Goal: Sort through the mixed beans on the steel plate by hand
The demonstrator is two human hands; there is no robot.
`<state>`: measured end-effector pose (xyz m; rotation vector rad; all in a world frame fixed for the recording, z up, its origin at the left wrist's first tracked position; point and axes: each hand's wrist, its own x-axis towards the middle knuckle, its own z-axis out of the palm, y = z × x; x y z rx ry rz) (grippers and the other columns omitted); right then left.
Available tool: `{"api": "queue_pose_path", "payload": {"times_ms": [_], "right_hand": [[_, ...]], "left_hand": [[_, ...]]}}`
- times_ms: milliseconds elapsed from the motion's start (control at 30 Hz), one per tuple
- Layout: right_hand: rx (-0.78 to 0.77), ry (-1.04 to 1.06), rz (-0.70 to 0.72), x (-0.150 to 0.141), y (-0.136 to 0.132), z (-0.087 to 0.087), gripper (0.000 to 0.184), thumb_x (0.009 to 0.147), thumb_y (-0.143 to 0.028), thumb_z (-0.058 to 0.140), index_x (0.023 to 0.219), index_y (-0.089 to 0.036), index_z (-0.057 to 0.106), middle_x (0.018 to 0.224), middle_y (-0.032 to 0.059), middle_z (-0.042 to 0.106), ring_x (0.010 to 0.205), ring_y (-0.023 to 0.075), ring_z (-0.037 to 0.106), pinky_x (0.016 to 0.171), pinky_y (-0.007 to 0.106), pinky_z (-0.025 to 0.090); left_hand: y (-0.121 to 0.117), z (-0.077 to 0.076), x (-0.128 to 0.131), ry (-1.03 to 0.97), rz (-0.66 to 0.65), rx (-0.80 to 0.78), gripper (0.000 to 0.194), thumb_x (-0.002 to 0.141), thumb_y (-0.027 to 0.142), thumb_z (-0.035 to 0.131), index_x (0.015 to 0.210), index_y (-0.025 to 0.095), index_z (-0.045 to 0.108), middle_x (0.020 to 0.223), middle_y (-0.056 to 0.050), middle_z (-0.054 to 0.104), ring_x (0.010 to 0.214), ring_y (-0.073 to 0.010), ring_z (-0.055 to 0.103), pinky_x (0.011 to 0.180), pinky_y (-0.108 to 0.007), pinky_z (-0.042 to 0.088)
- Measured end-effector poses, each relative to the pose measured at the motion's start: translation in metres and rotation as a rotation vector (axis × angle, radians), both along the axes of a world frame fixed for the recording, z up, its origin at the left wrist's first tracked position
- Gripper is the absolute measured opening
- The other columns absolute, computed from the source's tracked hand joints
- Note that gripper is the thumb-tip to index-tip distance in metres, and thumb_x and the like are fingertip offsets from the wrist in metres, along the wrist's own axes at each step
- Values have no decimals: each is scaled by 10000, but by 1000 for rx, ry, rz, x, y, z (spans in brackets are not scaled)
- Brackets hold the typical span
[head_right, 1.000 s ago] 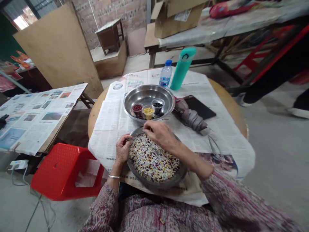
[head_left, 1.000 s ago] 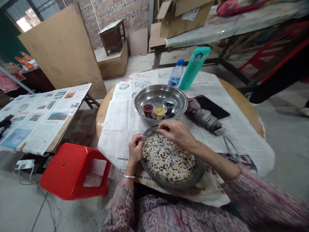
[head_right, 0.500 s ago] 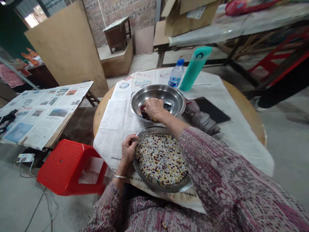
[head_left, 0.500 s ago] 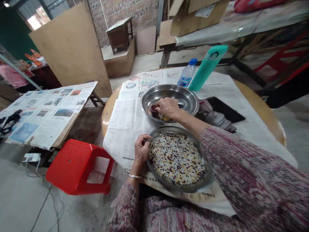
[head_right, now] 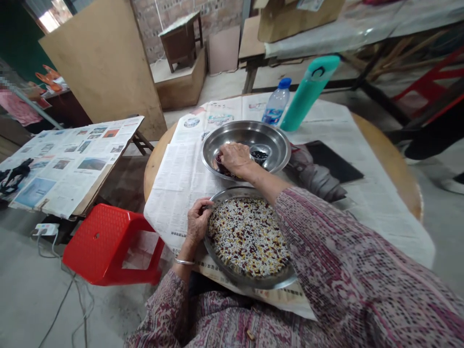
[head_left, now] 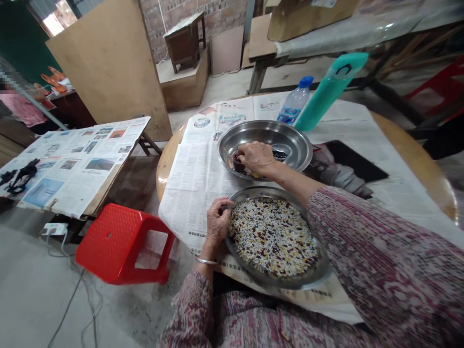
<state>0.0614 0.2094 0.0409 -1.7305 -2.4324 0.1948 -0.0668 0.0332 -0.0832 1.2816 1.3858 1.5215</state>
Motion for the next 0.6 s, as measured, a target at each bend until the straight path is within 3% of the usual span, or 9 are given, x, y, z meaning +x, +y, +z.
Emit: {"api": "queue_pose_path", "payload": {"times_ms": [167,300,433,533,600], "right_hand": [[66,140,9,11,-13,7,333,937,-248,509,1134,-201,773,1108,126,778,978,270,678,784,365,458],[33,315,215,41,-61,2,265,904,-211,539,1034,-192,769,1035,92,780,919,217,682,802,327,467],[-158,300,550,70,-138,-33,169,895,-177,559,916,-196,726,917,60,754,862,195,657,788,310,463],[-216,215,664,73,-185,-64,169,930,-153,533,909,-186,698,905,70,728,835,182,627,746,293,437],[-206,170,666,70,-197,-76,189,941,-127,511,909,-179,690,901,80,715,849,187,617,726,292,420]], "left_hand": [[2,0,-1,-1,-2,-8,217,779,114,569,892,194,736,1062,-61,725,1054,-208,661,985,-349,491],[3,2,-2,0,-21,-25,196,775,132,584,887,193,733,1080,-65,720,1067,-213,656,988,-350,485],[2,6,-3,10,-28,-41,187,789,147,580,895,193,728,1081,-61,717,1082,-211,651,1011,-346,479],[2,8,-3,40,-12,-63,184,793,152,577,899,196,721,1058,-46,722,1065,-202,653,1015,-333,481],[2,9,-4,47,-7,-68,182,791,165,583,907,196,719,1055,-40,724,1055,-196,653,1010,-324,484]]}}
